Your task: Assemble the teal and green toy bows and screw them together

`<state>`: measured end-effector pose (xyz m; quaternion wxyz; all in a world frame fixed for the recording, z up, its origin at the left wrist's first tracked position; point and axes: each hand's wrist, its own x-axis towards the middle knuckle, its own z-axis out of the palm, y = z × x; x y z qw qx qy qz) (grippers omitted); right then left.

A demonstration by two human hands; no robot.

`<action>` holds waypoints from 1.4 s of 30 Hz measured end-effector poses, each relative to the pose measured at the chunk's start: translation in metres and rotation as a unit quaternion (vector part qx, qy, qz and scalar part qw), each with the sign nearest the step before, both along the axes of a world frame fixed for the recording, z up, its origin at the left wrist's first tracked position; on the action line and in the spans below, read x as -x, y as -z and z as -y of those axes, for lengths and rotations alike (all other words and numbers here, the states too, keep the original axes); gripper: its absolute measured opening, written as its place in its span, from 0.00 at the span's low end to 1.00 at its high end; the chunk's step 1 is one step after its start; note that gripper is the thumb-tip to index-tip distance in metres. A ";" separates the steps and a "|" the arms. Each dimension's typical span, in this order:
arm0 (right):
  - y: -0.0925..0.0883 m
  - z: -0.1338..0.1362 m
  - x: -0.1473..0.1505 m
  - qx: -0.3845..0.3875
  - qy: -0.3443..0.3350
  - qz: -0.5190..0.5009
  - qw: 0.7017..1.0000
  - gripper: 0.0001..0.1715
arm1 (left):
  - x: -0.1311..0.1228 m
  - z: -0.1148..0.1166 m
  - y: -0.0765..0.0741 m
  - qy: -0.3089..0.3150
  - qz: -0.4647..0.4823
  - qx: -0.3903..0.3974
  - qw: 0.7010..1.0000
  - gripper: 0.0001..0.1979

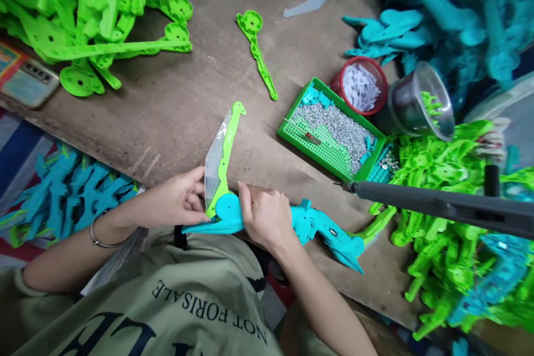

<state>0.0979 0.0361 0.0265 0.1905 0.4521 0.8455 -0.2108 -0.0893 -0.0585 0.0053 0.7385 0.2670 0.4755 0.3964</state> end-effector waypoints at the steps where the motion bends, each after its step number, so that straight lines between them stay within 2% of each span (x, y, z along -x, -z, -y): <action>1: 0.000 0.000 0.000 0.003 0.000 -0.005 1.000 0.35 | 0.000 -0.001 0.000 0.014 -0.020 -0.005 1.000 0.21; 8: 0.000 0.002 0.001 -0.008 -0.001 -0.011 1.000 0.35 | -0.001 -0.006 -0.006 0.058 -0.215 -0.044 0.974 0.26; 16: -0.001 0.000 0.004 -0.007 -0.012 0.002 1.000 0.34 | -0.003 -0.005 -0.003 0.039 -0.271 -0.066 0.960 0.34; 22: -0.002 -0.003 0.007 0.004 0.000 0.024 1.000 0.32 | -0.006 -0.004 0.000 0.015 -0.272 -0.087 0.958 0.39; 25: 0.000 -0.007 0.010 0.005 0.012 0.044 0.999 0.33 | -0.004 -0.005 0.005 -0.001 -0.246 -0.072 0.967 0.42; 27: 0.001 -0.010 0.012 0.006 0.016 0.043 0.999 0.34 | 0.002 -0.006 0.007 0.014 -0.189 -0.043 0.981 0.38; 31: 0.000 -0.017 0.016 0.000 0.029 0.044 0.999 0.35 | 0.013 -0.003 0.004 0.064 -0.063 0.027 0.996 0.22; 33: -0.001 -0.020 0.017 -0.005 0.038 0.050 0.998 0.36 | 0.013 0.000 0.002 0.065 -0.036 0.070 0.995 0.20; 36: -0.001 -0.024 0.020 -0.010 0.051 0.052 0.997 0.38 | 0.004 0.002 0.003 0.036 -0.034 0.110 0.993 0.19; 42: 0.006 -0.029 0.022 -0.003 0.073 0.032 0.997 0.39 | -0.007 -0.003 0.012 -0.032 -0.066 0.125 0.989 0.19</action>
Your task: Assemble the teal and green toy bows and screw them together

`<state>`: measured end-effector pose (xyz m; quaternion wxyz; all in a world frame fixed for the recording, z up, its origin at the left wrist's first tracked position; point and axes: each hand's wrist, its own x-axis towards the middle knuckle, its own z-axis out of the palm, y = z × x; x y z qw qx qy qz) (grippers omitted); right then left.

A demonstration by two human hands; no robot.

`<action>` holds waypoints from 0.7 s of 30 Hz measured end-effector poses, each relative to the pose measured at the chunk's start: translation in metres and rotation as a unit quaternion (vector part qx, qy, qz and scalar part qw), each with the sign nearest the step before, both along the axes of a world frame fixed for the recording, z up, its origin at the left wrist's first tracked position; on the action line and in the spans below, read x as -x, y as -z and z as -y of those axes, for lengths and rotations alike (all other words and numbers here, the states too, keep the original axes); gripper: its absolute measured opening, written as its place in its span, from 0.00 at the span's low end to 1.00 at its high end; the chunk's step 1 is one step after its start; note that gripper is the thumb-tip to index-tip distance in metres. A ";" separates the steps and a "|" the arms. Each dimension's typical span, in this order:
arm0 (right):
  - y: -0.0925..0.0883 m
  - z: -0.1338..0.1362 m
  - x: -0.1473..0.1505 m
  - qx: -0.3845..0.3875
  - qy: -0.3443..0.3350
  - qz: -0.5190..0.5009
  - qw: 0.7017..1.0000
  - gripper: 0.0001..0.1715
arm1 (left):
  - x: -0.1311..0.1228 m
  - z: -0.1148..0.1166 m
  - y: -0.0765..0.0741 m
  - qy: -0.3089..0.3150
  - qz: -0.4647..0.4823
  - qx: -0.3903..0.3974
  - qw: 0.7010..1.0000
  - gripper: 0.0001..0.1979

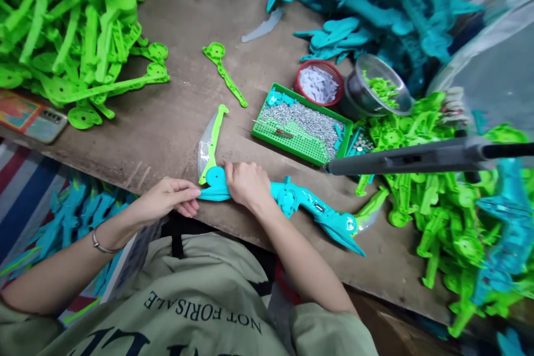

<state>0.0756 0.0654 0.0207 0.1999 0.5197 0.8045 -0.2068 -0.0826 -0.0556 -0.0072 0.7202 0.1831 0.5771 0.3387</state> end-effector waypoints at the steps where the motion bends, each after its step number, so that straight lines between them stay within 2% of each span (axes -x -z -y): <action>1: 0.000 -0.001 0.000 -0.003 0.006 -0.007 1.000 0.39 | 0.000 -0.001 0.001 -0.005 -0.006 -0.003 1.000 0.19; 6: 0.002 -0.006 0.000 -0.033 0.034 -0.076 0.996 0.28 | -0.003 -0.002 0.004 -0.091 0.019 -0.024 0.995 0.27; 8: 0.009 -0.006 -0.005 -0.059 0.038 -0.125 0.990 0.23 | -0.006 -0.002 0.006 -0.133 0.029 -0.039 0.990 0.29; 10: 0.019 -0.005 -0.015 -0.117 0.021 -0.210 0.970 0.17 | -0.010 -0.001 0.008 -0.153 0.025 -0.052 0.987 0.27; 11: 0.023 -0.004 -0.023 -0.169 0.006 -0.271 0.948 0.14 | -0.012 -0.001 0.008 -0.155 0.021 -0.056 0.986 0.26; 12: 0.026 -0.002 -0.033 -0.241 -0.006 -0.338 0.910 0.10 | -0.013 0.000 0.009 -0.154 0.017 -0.057 0.986 0.26; 13: 0.028 -0.001 -0.044 -0.329 -0.011 -0.401 0.855 0.05 | -0.013 0.000 0.010 -0.152 0.014 -0.057 0.987 0.26; 14: 0.027 0.001 -0.057 -0.427 0.000 -0.448 0.785 0.03 | -0.014 0.000 0.010 -0.151 0.011 -0.055 0.987 0.27; 15: 0.024 0.001 -0.070 -0.519 0.033 -0.470 0.713 0.09 | -0.014 -0.001 0.010 -0.150 0.009 -0.052 0.987 0.27; 16: 0.019 0.001 -0.083 -0.590 0.087 -0.466 0.654 0.16 | -0.014 -0.001 0.010 -0.151 0.008 -0.049 0.987 0.27; 17: 0.013 -0.001 -0.095 -0.626 0.155 -0.448 0.619 0.22 | -0.014 -0.001 0.010 -0.152 0.007 -0.048 0.987 0.27; 18: 0.007 -0.004 -0.106 -0.624 0.220 -0.434 0.612 0.28 | -0.015 -0.001 0.010 -0.153 0.007 -0.048 0.987 0.27; 19: 0.002 -0.008 -0.114 -0.592 0.275 -0.433 0.622 0.32 | -0.015 -0.001 0.010 -0.155 0.006 -0.050 0.987 0.26; 21: -0.007 -0.020 -0.125 -0.460 0.335 -0.480 0.668 0.37 | -0.017 -0.001 0.010 -0.160 0.004 -0.058 0.985 0.26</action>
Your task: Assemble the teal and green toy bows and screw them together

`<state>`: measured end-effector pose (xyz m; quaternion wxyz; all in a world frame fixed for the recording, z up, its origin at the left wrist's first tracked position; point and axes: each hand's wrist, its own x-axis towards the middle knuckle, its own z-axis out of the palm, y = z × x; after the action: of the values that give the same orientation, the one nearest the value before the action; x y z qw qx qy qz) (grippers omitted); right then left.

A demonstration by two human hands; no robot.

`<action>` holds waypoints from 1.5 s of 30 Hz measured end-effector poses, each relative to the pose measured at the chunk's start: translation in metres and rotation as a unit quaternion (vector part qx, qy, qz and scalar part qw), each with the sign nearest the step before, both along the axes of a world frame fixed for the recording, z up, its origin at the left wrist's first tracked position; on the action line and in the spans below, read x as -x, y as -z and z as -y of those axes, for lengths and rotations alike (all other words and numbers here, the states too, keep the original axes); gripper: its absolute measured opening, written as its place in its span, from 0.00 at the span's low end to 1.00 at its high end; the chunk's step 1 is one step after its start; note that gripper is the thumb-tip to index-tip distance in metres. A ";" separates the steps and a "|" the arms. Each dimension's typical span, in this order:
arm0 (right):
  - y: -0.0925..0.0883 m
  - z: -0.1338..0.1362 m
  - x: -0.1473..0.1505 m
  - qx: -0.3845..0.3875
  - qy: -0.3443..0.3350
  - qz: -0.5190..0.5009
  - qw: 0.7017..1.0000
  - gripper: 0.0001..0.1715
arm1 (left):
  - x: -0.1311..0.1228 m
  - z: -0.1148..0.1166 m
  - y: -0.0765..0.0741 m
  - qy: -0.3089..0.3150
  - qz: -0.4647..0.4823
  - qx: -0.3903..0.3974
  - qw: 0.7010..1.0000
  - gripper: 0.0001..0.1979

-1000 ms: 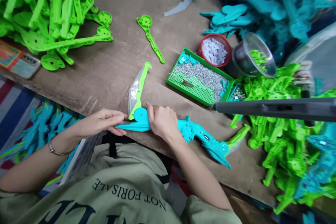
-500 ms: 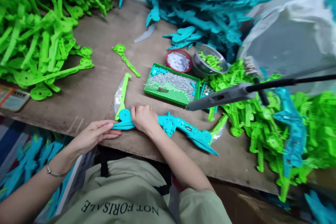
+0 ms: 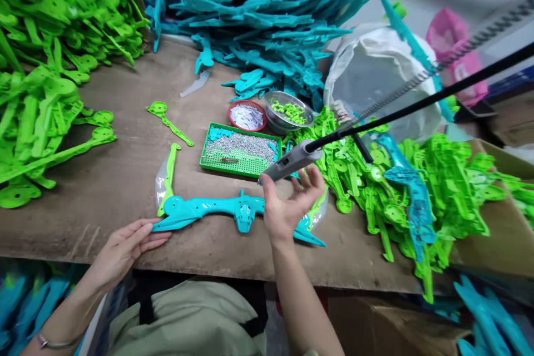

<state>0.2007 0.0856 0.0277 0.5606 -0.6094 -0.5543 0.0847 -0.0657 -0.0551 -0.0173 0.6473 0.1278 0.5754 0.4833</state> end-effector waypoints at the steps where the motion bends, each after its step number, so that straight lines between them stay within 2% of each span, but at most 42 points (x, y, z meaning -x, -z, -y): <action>1: -0.003 -0.007 -0.002 0.046 -0.051 -0.044 0.997 0.36 | -0.001 0.001 0.000 -0.003 -0.001 -0.003 1.000 0.26; 4: -0.010 -0.026 0.000 0.116 -0.174 -0.122 0.970 0.30 | -0.002 0.003 0.002 -0.012 -0.003 -0.008 1.000 0.27; 6: -0.014 -0.040 0.007 0.113 -0.227 -0.130 0.959 0.28 | -0.003 0.004 0.003 -0.015 -0.001 -0.006 1.000 0.28; 8: -0.015 -0.056 0.019 0.085 -0.249 -0.130 0.956 0.28 | -0.003 0.004 0.004 -0.012 -0.002 -0.002 1.000 0.29; 12: -0.005 -0.092 0.047 0.026 -0.200 -0.128 0.971 0.24 | -0.004 0.004 0.006 -0.011 -0.017 0.001 1.000 0.30; 16: 0.012 -0.114 0.064 0.055 -0.182 -0.078 0.979 0.19 | -0.004 0.005 0.007 -0.015 -0.027 0.001 1.000 0.30; 22: 0.022 -0.122 0.069 0.085 -0.177 -0.113 0.974 0.12 | -0.003 0.006 0.010 -0.016 -0.025 0.011 1.000 0.29; 29: 0.023 -0.124 0.073 0.055 -0.205 -0.147 0.966 0.10 | -0.003 0.007 0.011 -0.006 -0.024 0.011 1.000 0.28; 34: 0.021 -0.127 0.073 0.062 -0.207 -0.101 0.971 0.11 | -0.004 0.006 0.009 -0.001 -0.021 0.002 1.000 0.28; 37: 0.008 -0.118 0.072 0.053 -0.190 -0.064 0.978 0.14 | -0.006 0.004 0.008 0.000 -0.021 -0.009 1.000 0.28; 40: -0.013 -0.085 0.080 0.018 -0.239 -0.111 0.964 0.15 | -0.007 0.002 0.006 -0.001 -0.018 -0.018 1.000 0.29; 42: -0.025 -0.052 0.090 0.023 -0.317 -0.163 0.934 0.14 | -0.007 0.001 0.006 0.001 -0.013 -0.024 1.000 0.30; 45: -0.033 -0.002 0.106 0.078 -0.447 -0.234 0.860 0.14 | -0.006 0.000 0.006 0.005 0.001 -0.034 0.999 0.31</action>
<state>0.0948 0.0876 0.0605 0.5261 -0.2998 -0.6117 0.5091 -0.0598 -0.0550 -0.0233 0.6456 0.1525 0.5573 0.4994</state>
